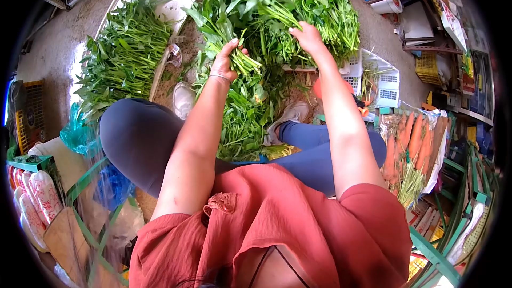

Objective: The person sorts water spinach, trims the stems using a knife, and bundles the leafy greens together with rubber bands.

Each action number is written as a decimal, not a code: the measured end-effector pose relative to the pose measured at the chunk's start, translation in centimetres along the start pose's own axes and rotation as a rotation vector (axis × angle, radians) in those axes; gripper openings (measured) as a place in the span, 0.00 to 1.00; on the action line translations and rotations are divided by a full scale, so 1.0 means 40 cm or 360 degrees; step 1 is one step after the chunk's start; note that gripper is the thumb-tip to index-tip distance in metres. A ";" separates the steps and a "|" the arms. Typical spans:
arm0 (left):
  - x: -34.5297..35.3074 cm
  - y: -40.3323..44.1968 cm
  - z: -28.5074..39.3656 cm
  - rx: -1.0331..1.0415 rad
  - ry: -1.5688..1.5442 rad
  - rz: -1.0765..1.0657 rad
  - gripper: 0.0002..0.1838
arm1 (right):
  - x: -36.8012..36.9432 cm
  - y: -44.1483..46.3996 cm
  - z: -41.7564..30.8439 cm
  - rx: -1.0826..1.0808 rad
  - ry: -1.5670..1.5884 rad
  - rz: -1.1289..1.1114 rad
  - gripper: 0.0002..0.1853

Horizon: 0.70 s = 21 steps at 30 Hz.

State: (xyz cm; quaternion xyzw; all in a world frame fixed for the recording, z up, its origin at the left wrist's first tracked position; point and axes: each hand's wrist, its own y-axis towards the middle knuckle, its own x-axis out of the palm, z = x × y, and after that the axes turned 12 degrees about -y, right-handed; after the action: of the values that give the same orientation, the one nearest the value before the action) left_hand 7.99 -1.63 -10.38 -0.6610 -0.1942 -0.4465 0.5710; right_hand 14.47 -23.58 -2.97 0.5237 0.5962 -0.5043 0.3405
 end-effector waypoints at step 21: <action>0.024 0.008 -0.036 -0.0445 0.0402 -0.0180 0.12 | 0.210 -0.229 -0.096 0.0114 0.1849 -0.0172 0.10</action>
State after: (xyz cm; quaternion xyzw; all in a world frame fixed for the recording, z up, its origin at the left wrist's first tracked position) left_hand 8.20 -3.30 -9.87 -0.6606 -0.0939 -0.5799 0.4675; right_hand 4.22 -17.00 -7.59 0.6943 0.6937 -0.1709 -0.0863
